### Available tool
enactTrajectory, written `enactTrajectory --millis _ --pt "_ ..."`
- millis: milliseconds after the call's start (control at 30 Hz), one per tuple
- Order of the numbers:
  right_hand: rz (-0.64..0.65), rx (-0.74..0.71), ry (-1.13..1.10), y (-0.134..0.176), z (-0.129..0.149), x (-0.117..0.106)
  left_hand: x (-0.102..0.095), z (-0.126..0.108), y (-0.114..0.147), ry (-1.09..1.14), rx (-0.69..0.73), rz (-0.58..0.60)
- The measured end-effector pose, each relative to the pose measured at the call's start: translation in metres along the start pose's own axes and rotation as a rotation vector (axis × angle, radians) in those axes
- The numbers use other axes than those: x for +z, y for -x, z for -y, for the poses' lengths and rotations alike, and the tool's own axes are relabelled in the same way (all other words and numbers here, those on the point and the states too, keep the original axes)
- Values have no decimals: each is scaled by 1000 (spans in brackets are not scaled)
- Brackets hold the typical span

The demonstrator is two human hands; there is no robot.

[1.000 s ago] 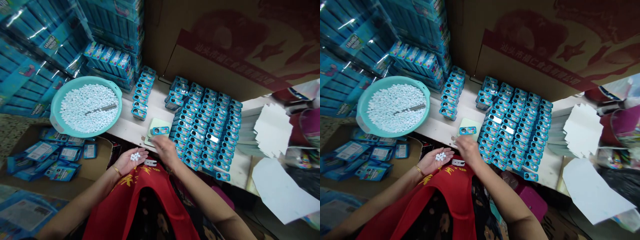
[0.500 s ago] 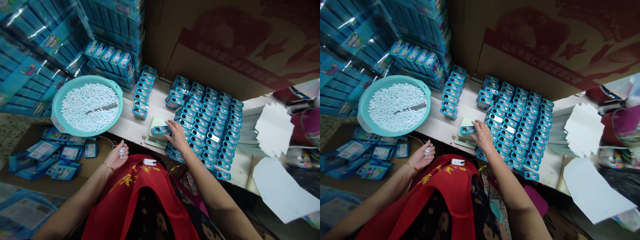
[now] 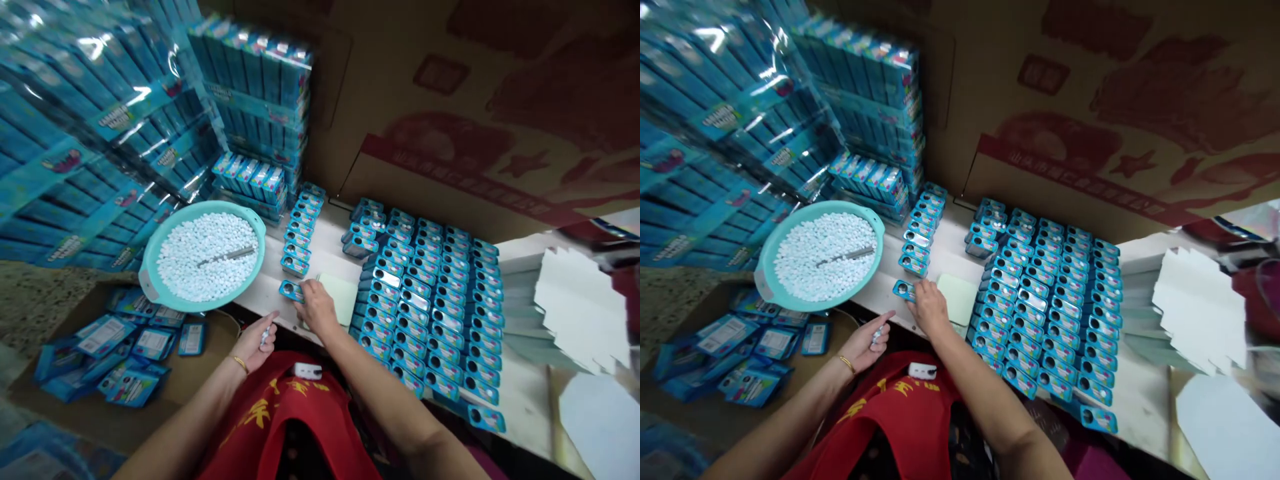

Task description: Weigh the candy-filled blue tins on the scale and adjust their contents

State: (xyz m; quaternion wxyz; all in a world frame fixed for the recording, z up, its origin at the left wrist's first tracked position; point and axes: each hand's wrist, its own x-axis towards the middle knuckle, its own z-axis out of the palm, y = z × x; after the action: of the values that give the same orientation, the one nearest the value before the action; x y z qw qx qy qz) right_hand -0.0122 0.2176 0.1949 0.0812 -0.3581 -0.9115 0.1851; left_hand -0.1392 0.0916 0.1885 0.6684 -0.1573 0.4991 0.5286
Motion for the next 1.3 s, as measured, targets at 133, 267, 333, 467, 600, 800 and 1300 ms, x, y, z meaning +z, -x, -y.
enactTrajectory --millis 133,267,333,467,600,800,1300 --pt "-31 -32 -4 -17 2 13 20 -9 -27 -55 38 -36" --pt "-227 30 -186 -37 -17 13 36 -10 -52 -52 68 -8" --pt "-248 86 -236 -57 -27 18 44 -7 -61 -28 92 2" --pt "-116 106 -311 -95 -37 34 62 -2 -74 19 148 28" --pt "-107 101 -374 -106 -39 40 75 1 -81 67 247 9" --pt "-113 69 -406 -113 -34 43 76 -6 -84 29 384 -93" --pt "-214 345 -766 -95 -38 42 66 -15 -102 -208 672 -304"
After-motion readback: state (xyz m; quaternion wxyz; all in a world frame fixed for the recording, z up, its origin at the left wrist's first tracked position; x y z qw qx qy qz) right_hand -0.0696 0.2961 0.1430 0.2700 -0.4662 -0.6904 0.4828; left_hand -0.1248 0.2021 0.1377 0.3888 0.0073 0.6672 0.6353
